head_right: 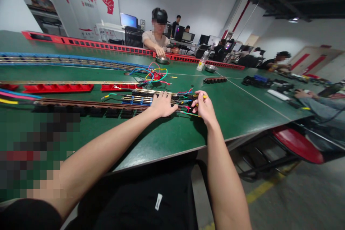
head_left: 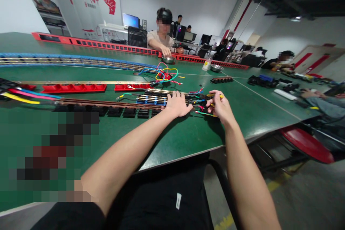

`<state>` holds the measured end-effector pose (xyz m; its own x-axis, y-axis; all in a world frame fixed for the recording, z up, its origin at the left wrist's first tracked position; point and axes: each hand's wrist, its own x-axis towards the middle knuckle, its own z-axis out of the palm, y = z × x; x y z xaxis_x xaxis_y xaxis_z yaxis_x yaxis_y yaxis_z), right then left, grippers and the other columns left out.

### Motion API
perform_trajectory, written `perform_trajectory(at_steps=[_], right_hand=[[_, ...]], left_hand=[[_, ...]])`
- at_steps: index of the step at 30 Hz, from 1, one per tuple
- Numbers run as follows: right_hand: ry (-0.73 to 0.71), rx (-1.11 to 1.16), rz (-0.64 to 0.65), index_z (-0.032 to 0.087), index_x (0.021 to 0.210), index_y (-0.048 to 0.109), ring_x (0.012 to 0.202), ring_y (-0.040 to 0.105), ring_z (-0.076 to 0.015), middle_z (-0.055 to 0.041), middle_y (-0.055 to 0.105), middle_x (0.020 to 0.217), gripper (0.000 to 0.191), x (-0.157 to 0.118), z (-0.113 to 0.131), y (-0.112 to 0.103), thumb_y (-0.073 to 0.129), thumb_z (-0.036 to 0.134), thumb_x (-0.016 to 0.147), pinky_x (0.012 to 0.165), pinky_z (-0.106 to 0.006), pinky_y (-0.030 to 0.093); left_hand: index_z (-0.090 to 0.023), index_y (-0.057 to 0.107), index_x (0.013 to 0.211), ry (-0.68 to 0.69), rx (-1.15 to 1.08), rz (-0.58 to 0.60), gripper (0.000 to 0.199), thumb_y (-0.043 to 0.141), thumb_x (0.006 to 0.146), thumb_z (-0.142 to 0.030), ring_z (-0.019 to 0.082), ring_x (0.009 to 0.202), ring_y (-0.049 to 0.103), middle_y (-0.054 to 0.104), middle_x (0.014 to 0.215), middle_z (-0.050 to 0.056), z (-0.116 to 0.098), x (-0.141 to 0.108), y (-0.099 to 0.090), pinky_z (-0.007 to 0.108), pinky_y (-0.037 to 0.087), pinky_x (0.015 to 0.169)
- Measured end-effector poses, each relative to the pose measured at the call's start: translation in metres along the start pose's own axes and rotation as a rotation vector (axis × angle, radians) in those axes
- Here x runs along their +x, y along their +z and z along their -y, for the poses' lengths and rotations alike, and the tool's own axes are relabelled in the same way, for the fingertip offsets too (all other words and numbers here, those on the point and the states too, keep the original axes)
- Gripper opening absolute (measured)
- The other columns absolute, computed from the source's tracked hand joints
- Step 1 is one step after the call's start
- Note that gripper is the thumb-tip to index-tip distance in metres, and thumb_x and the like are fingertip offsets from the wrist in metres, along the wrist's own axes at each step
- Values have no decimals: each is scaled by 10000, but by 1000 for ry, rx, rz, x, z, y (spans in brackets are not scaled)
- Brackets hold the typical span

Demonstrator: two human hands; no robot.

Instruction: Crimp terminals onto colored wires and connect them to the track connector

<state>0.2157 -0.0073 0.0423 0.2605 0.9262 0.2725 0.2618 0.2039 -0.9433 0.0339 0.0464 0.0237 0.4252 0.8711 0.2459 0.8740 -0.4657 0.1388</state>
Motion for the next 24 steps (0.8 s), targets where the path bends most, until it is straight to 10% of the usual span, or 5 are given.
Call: perform_trajectory(at_steps=[16,24], right_hand=[[42,-14,-66,231,1025,579,378,482,-82,45,562,563,622,1,6,12,360,772,810,355,-162,249],[2,-150,-38,165,1026,720,449,387,-64,47,513,584,441,1,2,14,664,473,715,409,-183,280]], left_hand=[[-65,465,1347,-3,-7,3,756,350,859,-632,377,1325,361,419,1444,242,-1,-3,-5,538,329,1034],[-49,441,1367,7,-11,5,754,332,871,-606,374,1334,350,416,1445,244,-1,-2,-4,542,317,1045]])
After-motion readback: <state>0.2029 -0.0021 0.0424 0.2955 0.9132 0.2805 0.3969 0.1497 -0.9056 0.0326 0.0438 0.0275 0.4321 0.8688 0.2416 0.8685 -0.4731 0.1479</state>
